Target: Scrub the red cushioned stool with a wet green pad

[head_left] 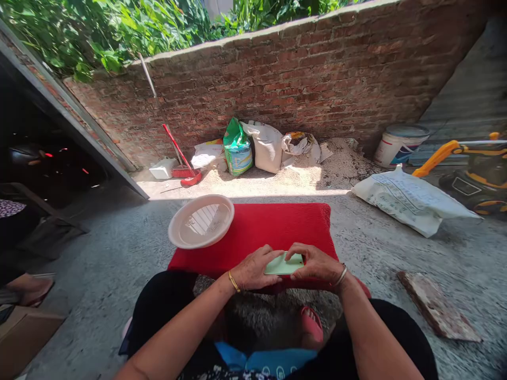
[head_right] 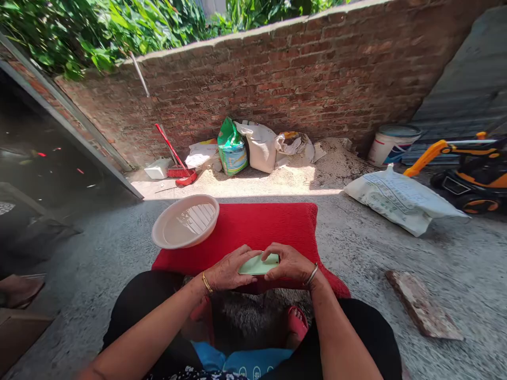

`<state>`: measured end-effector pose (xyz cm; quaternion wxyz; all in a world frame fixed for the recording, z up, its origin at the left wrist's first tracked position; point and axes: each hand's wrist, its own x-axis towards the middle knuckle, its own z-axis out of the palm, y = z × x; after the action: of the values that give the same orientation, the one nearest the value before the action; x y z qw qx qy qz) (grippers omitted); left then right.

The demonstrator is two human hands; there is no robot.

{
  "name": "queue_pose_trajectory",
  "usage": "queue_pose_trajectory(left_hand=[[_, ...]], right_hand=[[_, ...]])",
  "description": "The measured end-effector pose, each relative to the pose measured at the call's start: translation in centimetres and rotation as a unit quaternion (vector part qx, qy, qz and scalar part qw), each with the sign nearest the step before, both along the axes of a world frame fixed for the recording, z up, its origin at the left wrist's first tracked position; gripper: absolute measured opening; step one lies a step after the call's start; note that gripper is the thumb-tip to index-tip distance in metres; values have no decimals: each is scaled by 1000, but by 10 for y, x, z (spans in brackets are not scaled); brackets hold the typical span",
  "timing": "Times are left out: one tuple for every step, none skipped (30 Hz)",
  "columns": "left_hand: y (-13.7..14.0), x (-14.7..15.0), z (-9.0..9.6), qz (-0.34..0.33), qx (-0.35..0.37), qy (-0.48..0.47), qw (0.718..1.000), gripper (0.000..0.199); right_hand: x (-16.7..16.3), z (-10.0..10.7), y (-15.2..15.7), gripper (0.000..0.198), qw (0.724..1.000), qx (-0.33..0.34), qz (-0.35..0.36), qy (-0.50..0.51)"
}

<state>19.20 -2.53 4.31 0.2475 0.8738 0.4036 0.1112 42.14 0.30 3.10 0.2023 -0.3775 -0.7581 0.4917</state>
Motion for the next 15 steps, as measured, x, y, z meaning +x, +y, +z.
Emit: queue_pose_trajectory(left_hand=[[1,1,-4,14,9,2,1000,58],[3,1,-10,33,18,4,999,57],[7,1,-16,62,27,9,998,54],[13,0,-22,108,36,22,993,51],[21,-1,-28,169,47,42,984,47],[30,-3,-33,237,60,66,968,45],[41,-5,-38,303,73,90,946,44],[52,-8,-41,362,86,111,922,44],[63,-10,-43,408,97,126,899,45],[73,-12,-45,442,104,133,881,47],[83,-14,-47,466,109,136,868,49],[91,-14,-49,486,112,139,855,50],[98,-13,-51,503,112,142,845,50],[104,-9,-54,516,110,143,838,50],[108,-3,-58,526,107,143,832,50]], right_hand=[[1,-4,4,40,1000,9,-1,2],[2,-9,8,45,1000,26,-12,0],[3,-15,12,49,998,52,-37,-13],[5,-20,16,52,993,83,-77,-44],[7,-25,18,52,980,116,-131,-95],[9,-29,20,51,957,143,-193,-162],[12,-34,21,50,924,160,-256,-233],[15,-39,22,49,887,165,-312,-298],[19,-44,21,50,852,161,-358,-348],[22,-49,21,52,825,146,-390,-381],[25,-55,20,54,809,124,-411,-401],[28,-61,19,56,801,98,-423,-412],[30,-66,19,58,798,69,-431,-416],[32,-72,18,60,800,40,-433,-413],[33,-77,18,62,807,16,-432,-403]])
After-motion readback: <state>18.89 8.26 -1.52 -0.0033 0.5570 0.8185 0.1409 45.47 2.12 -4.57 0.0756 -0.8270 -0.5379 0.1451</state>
